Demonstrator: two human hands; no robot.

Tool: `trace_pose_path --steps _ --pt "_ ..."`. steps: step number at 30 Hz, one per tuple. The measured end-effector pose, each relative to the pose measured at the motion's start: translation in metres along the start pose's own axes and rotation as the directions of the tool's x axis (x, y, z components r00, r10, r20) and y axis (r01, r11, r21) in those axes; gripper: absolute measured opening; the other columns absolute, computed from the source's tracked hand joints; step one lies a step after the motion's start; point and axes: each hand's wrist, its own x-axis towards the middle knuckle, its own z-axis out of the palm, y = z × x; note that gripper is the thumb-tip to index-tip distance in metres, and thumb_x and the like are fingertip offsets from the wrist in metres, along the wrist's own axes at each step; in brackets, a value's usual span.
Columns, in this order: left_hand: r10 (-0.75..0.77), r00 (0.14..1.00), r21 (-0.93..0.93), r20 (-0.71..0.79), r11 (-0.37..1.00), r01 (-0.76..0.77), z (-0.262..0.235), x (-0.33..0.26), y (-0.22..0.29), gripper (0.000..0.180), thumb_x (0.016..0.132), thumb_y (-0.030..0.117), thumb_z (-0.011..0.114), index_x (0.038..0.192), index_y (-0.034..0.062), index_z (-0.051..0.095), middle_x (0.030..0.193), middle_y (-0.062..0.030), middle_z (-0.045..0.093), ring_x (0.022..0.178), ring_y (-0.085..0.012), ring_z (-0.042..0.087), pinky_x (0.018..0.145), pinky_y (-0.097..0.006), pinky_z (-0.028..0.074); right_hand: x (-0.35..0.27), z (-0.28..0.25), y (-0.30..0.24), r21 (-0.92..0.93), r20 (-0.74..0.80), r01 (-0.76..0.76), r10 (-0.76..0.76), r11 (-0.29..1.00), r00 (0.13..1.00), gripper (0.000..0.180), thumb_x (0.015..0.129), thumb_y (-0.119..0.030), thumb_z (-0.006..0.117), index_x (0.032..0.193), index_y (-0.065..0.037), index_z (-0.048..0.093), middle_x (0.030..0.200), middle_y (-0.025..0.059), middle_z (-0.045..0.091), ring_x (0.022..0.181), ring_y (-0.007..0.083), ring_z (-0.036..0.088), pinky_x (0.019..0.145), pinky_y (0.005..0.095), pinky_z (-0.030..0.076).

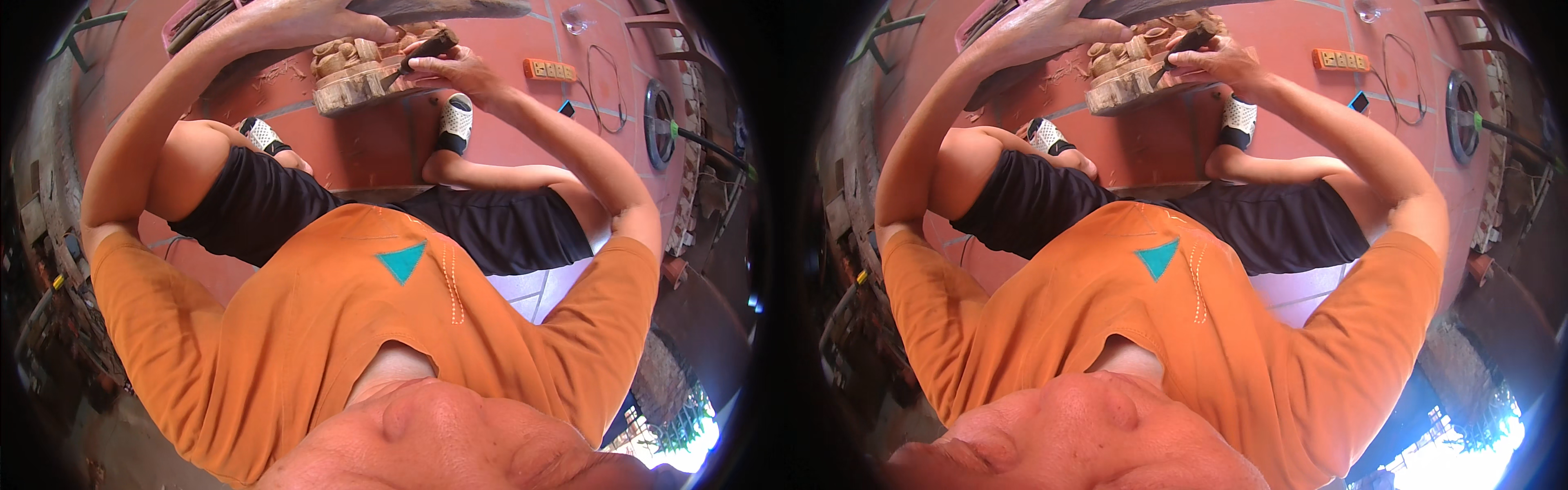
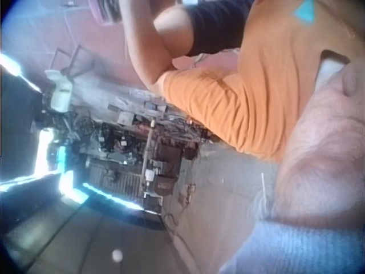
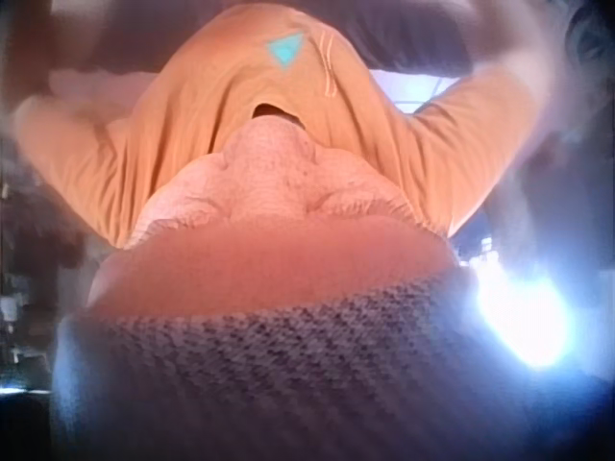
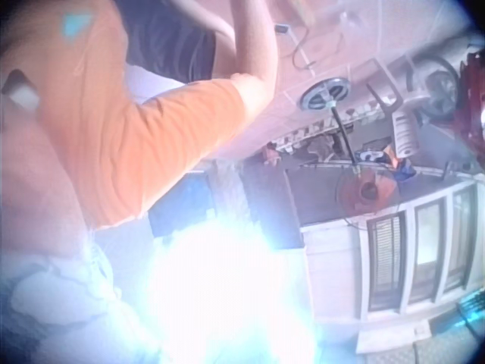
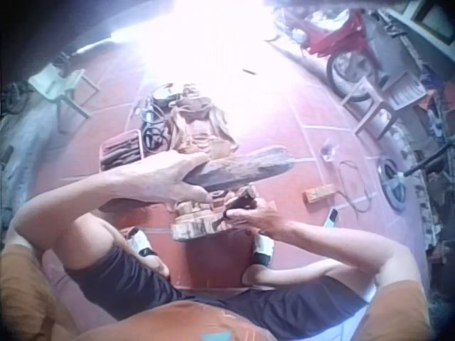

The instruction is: The person sits on the floor and carves a wooden block using a chisel and mallet. They repeatedly strike the chisel to shape the wood, occasionally adjusting the piece and clearing wood shavings.

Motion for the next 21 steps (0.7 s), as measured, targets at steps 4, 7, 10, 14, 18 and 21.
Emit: trace_pose_path --steps 4,7,10,14,18,21 --pt "0.113 0.993 -0.073 -0.028 0.991 -0.115 -0.003 -0.001 -0.012 0.069 0.092 0.043 0.069 0.135 -0.0083 0.050 0.116 -0.0333 0.065 0.106 -0.0439 0.066 0.092 -0.047 0.051 -0.013 0.023 0.002 0.194 -0.170 0.056 -0.022 0.979 0.985 0.035 0.093 -0.011 0.075 0.125 0.000 0.064 0.112 0.0125 0.071 0.100 0.0216 0.073 0.089 0.0315 0.062" --pt "0.152 0.988 -0.059 -0.031 0.986 -0.154 -0.006 0.000 -0.014 0.065 0.092 0.042 0.070 0.129 -0.0093 0.051 0.113 -0.0327 0.065 0.104 -0.0431 0.067 0.091 -0.047 0.051 -0.022 0.029 0.012 0.222 -0.212 0.086 -0.038 0.971 0.977 0.036 0.096 -0.011 0.073 0.127 0.000 0.061 0.114 0.0140 0.069 0.103 0.0237 0.072 0.092 0.0325 0.061" --pt "0.247 0.966 -0.027 -0.077 0.968 -0.249 -0.004 0.008 -0.019 0.062 0.092 0.042 0.070 0.123 -0.0096 0.053 0.108 -0.0317 0.065 0.100 -0.0426 0.067 0.088 -0.047 0.051 -0.031 0.045 0.013 0.185 -0.313 0.156 -0.092 0.970 0.945 0.035 0.096 -0.012 0.072 0.127 -0.001 0.061 0.114 0.0140 0.068 0.104 0.0237 0.071 0.093 0.0335 0.061" --pt "0.171 0.985 -0.010 0.012 0.985 -0.171 -0.008 0.012 -0.016 0.060 0.092 0.043 0.070 0.118 -0.0089 0.056 0.104 -0.0309 0.066 0.097 -0.0427 0.068 0.085 -0.047 0.052 -0.029 0.055 0.026 0.227 -0.455 0.219 -0.095 0.949 0.885 0.032 0.097 -0.013 0.072 0.125 -0.002 0.062 0.114 0.0125 0.068 0.104 0.0224 0.071 0.093 0.0333 0.061" --pt "0.176 0.984 -0.019 -0.002 0.984 -0.176 -0.005 0.015 -0.022 0.060 0.091 0.045 0.070 0.116 -0.0082 0.057 0.102 -0.0309 0.066 0.095 -0.0431 0.068 0.083 -0.047 0.052 -0.022 0.063 0.024 0.167 -0.466 0.221 -0.121 0.961 0.877 0.028 0.098 -0.010 0.069 0.125 -0.003 0.062 0.115 0.0109 0.068 0.105 0.0211 0.070 0.093 0.0329 0.061" --pt "0.198 0.980 0.000 0.003 0.980 -0.198 -0.003 0.021 -0.026 0.060 0.091 0.045 0.070 0.117 -0.0078 0.057 0.102 -0.0310 0.066 0.094 -0.0432 0.068 0.083 -0.047 0.052 -0.017 0.060 0.032 0.124 -0.440 0.251 -0.174 0.960 0.881 0.027 0.099 -0.007 0.067 0.125 -0.002 0.062 0.115 0.0104 0.068 0.105 0.0204 0.069 0.093 0.0327 0.061"
